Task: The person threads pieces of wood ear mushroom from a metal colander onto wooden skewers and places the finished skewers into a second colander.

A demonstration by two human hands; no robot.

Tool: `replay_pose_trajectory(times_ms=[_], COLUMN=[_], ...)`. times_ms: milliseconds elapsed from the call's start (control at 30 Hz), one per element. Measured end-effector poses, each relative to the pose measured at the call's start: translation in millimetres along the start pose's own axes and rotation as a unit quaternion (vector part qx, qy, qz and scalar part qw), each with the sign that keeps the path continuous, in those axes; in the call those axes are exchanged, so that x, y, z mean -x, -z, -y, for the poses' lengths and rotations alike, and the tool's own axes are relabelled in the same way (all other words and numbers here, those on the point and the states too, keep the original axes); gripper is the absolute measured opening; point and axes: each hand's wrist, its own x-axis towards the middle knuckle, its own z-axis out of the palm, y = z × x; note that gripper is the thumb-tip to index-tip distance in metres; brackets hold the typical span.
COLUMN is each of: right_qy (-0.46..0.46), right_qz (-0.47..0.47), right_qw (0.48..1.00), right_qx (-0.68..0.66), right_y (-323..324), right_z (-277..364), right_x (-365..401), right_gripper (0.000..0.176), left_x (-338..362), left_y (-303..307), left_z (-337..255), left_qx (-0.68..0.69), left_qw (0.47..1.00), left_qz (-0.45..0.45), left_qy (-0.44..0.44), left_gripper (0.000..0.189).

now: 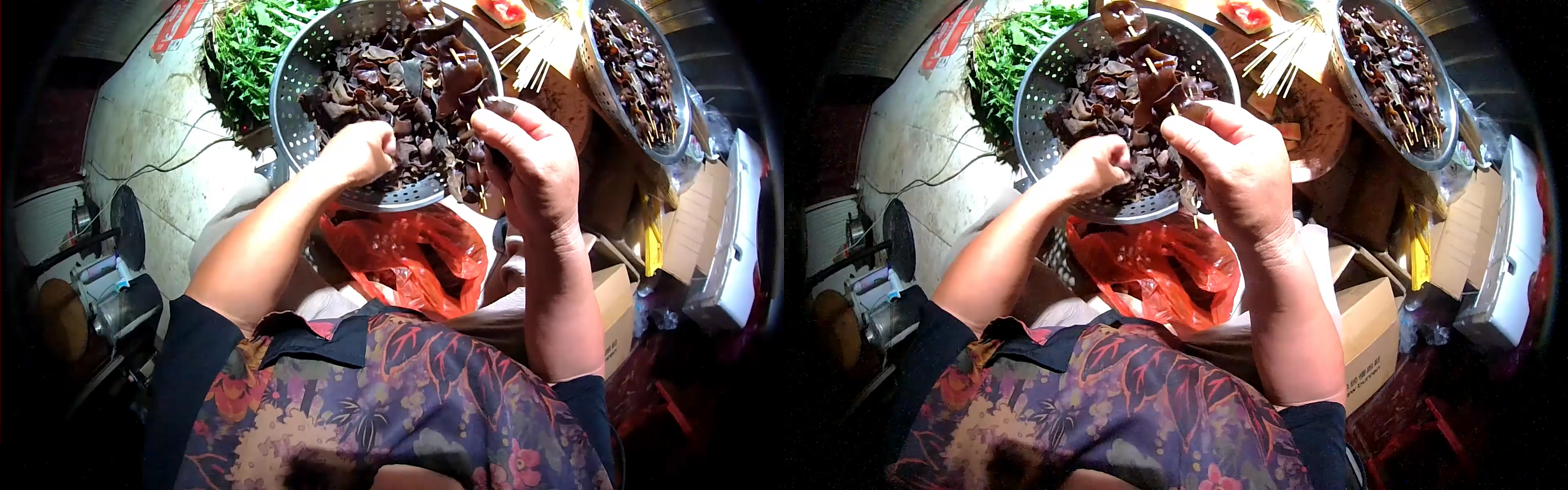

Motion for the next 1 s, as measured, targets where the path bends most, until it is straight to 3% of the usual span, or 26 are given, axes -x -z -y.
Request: replay_pose_trajectory(times_ms=[33,167,267,333,367,433,500,600,733,833,1000], right_qy=[-0.005,-0.012,-0.01,-0.006,0.0,-0.001,-0.003,-0.02,-0.003,-0.001,0.007], right_qz=[0.001,-0.01,0.019,0.018,0.017,0.013,0.009,0.006,0.012,0.018,0.02], right_qw=[1.0,1.0,1.0,0.999,0.998,0.998,0.999,1.0,1.0,1.0,1.0], right_qx=[0.02,0.021,0.015,0.037,0.06,0.054,0.048,0.02,0.022,0.012,0.022], right_y=[0.2,-3.4,-0.5,-1.0,-1.1,-1.5,-2.3,-2.3,-0.5,0.0,2.9], right_z=[-0.5,-3.6,-3.6,-3.4,-3.6,-5.0,-5.5,-4.9,-9.7,-8.1,-6.4], right_x=[0.5,0.8,-0.8,-1.1,-1.4,-2.4,-2.3,-2.4,-5.5,-5.0,-5.1], right_gripper=[0.018,0.018,0.017,0.016,0.016,0.016,0.016,0.016,0.016,0.016,0.015], left_x=[-0.5,-0.1,2.0,7.5,9.2,10.9,7.4,-3.0,-17.3,-23.7,-28.1], left_y=[1.5,14.7,17.6,18.9,17.9,14.9,12.4,1.7,-27.8,-45.0,-24.8], left_z=[5.4,14.5,20.2,18.6,18.1,16.0,7.6,-6.4,-13.2,-14.8,-23.3], left_qx=[0.034,0.238,0.213,0.032,0.032,-0.093,-0.098,-0.003,-0.046,-0.064,-0.075], left_qw=[0.999,0.968,0.972,0.993,0.993,0.974,0.965,0.985,0.994,0.989,0.996], left_qz=[-0.032,0.01,0.009,-0.095,-0.094,-0.204,-0.239,-0.155,-0.03,-0.074,0.033], left_qy=[0.001,0.079,0.102,0.06,0.061,-0.011,-0.045,-0.078,-0.091,-0.115,-0.031], left_gripper=[0.015,0.006,0.015,0.028,0.028,0.04,0.033,0.015,0.034,0.032,0.022])
